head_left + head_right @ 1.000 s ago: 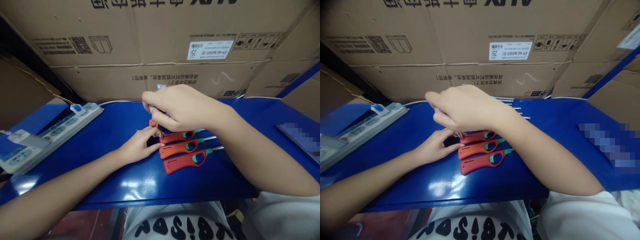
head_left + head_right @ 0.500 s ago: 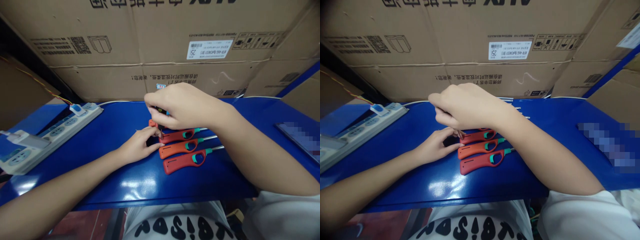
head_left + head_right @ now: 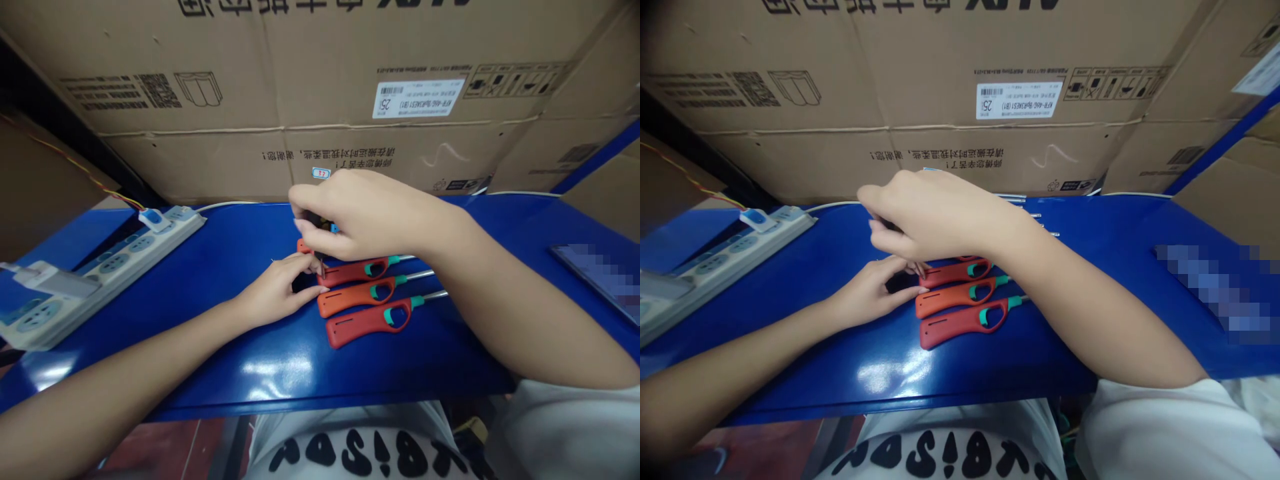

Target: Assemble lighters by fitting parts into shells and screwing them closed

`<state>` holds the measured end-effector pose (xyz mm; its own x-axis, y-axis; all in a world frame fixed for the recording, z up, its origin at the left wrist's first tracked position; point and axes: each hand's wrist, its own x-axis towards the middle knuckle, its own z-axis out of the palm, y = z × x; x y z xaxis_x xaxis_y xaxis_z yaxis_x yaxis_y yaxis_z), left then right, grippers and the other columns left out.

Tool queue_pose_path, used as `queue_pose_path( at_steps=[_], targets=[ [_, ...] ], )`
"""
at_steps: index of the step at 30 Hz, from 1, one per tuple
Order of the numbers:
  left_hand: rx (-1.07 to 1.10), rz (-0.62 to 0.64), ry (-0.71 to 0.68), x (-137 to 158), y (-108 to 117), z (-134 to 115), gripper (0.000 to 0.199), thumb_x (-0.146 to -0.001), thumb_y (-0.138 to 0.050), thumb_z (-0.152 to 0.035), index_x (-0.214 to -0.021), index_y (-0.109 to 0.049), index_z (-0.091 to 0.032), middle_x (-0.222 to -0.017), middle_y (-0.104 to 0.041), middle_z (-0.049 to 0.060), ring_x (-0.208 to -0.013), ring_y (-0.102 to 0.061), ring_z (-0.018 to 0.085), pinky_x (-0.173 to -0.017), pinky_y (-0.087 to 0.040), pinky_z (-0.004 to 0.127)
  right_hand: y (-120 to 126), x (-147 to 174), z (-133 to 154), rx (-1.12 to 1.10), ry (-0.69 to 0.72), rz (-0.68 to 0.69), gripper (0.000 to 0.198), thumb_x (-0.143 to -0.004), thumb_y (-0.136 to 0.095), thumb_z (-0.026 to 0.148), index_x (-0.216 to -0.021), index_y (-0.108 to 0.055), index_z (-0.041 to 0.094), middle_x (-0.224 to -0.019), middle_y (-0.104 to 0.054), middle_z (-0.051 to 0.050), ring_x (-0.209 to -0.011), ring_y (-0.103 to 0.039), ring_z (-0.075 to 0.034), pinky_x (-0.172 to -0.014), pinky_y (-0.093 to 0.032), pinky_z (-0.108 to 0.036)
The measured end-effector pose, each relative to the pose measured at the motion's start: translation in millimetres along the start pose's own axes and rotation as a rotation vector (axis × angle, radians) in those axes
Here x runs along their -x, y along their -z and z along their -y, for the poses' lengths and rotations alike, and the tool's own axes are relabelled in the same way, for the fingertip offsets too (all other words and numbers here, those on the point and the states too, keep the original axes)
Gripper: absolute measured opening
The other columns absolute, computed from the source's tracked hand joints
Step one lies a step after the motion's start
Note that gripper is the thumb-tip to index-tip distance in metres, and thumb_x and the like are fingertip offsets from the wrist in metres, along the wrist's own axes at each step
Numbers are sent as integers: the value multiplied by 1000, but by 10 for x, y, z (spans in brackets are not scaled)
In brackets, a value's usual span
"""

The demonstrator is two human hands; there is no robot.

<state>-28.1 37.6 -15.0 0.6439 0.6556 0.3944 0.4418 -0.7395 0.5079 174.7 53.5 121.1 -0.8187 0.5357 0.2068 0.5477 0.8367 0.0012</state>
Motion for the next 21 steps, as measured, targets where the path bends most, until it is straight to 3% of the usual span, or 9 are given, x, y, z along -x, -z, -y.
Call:
queue_pose_path(
  at_steps=[10,13,17,21],
  targets=[
    [2,2,-2,-19,5,-5,15,-95,-67,-31,-102,-61,-19,-100,-72,5,-93,-69,20,-86,-56,34,7,9,-18,-18,37,-6,28,-104,-40,37,-113,-56,16,-105,-67,-8,-88,-60,-19,-74,-40,-31],
    [6,9,9,-24,16,-14,15,-95,-67,-31,-102,-61,-19,-101,-72,5,-94,-69,20,-87,-56,34,12,6,-14,-13,-1,3,33,-104,-40,43,-112,-56,16,-99,-67,-7,-82,-60,-19,-72,-39,-31],
    [17,24,29,-25,19,-22,15,-95,-66,-32,-102,-62,-20,-101,-73,5,-95,-70,21,-88,-56,35,8,0,-13,-36,15,4,25,-103,-42,34,-116,-55,17,-99,-69,-7,-81,-60,-19,-71,-37,-30],
    [20,14,35,-20,17,-19,16,-94,-67,-32,-103,-62,-20,-103,-73,6,-97,-70,22,-90,-56,37,-3,-2,-24,-37,16,5,28,-102,-43,39,-115,-56,17,-96,-69,-7,-77,-59,-19,-68,-36,-30]
  ],
)
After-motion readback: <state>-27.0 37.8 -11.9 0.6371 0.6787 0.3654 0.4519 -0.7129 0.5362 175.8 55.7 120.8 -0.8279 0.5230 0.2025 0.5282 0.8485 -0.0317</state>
